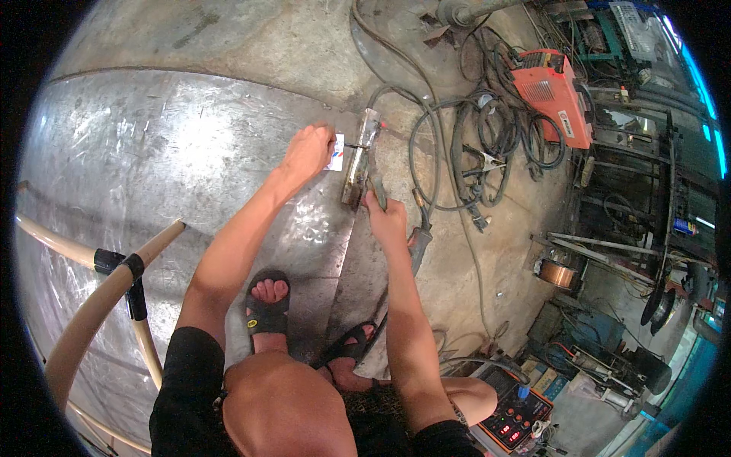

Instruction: The person positions a small metal piece on a large metal sheet and welds it in place using a welding torch.

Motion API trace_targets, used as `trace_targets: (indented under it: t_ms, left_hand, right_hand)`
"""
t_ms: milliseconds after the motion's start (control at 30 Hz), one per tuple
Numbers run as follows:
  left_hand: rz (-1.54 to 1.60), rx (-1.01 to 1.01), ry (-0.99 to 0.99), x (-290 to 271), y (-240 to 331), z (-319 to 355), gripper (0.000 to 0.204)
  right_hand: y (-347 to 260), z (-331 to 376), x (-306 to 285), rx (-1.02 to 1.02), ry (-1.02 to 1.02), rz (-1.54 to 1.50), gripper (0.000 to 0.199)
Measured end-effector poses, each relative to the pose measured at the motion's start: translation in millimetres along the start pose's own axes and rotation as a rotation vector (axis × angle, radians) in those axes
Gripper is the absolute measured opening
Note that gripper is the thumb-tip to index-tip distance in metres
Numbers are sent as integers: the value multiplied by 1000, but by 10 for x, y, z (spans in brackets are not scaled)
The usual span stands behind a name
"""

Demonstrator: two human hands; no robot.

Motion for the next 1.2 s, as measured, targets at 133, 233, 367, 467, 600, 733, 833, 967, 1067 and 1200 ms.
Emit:
trace_targets:
  t_ms: [133, 233, 367, 467, 600, 733, 833, 967, 1067, 1200]
  left_hand:
    - [27, -32, 25, -31, 35, 28, 11]
    - [24, -14, 40, -34, 60, 40, 11]
    - [42, 13, 32, -47, 66, 84, 12]
    - [89, 29, 53, -73, 61, 121, 9]
    - [186, -10, 63, -36, 21, 151, 12]
    - [453, -270, 48, -375, -131, 497, 18]
    - [617, -261, 143, -513, -292, 752, 15]
    - [807, -461, 12, -669, -296, 1015, 16]
    - [869, -481, -29, -675, -269, 1118, 16]
    - [884, -485, -80, -642, -180, 1165, 16]
  right_hand:
    - [-16, -69, -9, -63, 70, 40, 53]
    - [1, -167, 19, -7, 6, 19, 56]
    - [-113, -117, -27, 9, 9, -6, 52]
    - [-155, -74, -7, -46, 29, 33, 50]
    - [155, -82, 49, -166, 168, 74, 45]
    - [26, 180, -112, -49, 147, 22, 31]
    - [-89, 384, -340, -53, 138, -256, 23]
    - [-273, 608, -582, -423, 208, -260, 21]
    - [-352, 700, -628, -487, 214, -361, 18]
    - [-382, 743, -680, -491, 201, -450, 17]
Point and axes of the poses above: each hand's wrist, its own z-axis away from the middle knuckle, its own x-axis out of the palm, y = z × x, the point moved 3 cm from there along -z, towards the middle knuckle, and after that the axes turned 8 degrees about -x, right-handed, at the moved point
